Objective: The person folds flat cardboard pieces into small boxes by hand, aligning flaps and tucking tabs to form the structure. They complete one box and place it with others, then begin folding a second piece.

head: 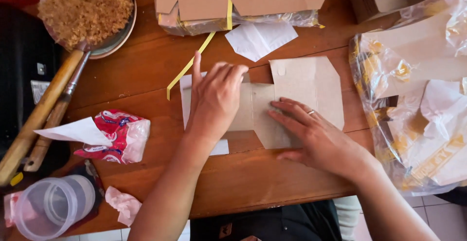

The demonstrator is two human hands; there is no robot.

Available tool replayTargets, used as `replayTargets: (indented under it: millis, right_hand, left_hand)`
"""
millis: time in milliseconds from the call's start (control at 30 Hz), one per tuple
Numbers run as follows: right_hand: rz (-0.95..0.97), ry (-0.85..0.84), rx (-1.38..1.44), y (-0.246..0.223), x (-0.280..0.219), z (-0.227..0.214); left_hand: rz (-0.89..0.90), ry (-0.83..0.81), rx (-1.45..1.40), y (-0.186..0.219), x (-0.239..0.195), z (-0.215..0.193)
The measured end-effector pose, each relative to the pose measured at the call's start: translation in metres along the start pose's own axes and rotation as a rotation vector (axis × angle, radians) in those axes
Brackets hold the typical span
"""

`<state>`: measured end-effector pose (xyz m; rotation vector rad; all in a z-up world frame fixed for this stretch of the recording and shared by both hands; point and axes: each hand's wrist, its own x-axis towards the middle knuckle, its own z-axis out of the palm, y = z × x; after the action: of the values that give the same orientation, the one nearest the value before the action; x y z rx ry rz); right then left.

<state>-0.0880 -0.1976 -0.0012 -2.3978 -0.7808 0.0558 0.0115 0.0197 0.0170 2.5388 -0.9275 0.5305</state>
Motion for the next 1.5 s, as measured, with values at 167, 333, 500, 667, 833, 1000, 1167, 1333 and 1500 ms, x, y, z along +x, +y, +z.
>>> replayTargets:
  millis: [167, 333, 500, 667, 833, 1000, 1167, 1333, 1500]
  right_hand:
    - [0.048, 0.012, -0.181, -0.002, 0.005, 0.009]
    - [0.010, 0.118, -0.217, -0.010, 0.010, 0.007]
    - [-0.020, 0.217, -0.193, -0.005, 0.014, 0.011]
    - [0.023, 0.063, -0.157, -0.004, 0.012, 0.004]
    - [0.023, 0.016, -0.208, -0.007, 0.015, 0.004]
    - [0.057, 0.041, -0.335, -0.008, 0.016, 0.011]
    - [0.054, 0.096, -0.301, -0.010, 0.016, 0.010]
    - [0.033, 0.179, -0.370, -0.014, 0.021, 0.011]
    - [0.059, 0.048, -0.336, -0.010, 0.018, 0.006]
  left_hand:
    - [0.088, -0.162, -0.161, 0.017, -0.006, -0.025]
    - [0.150, -0.372, -0.311, 0.026, -0.033, -0.036]
    - [0.073, -0.388, -0.039, 0.027, -0.043, -0.020]
    - [0.100, -0.420, -0.099, 0.026, -0.042, -0.023]
    - [0.122, -0.465, -0.098, 0.023, -0.050, -0.019]
    - [0.223, -0.356, 0.030, 0.025, -0.053, -0.015]
    - [0.204, -0.169, -0.111, 0.025, -0.047, -0.020]
    - [0.126, -0.162, -0.176, 0.027, -0.050, -0.017]
    - [0.090, -0.376, -0.141, 0.026, -0.050, -0.017]
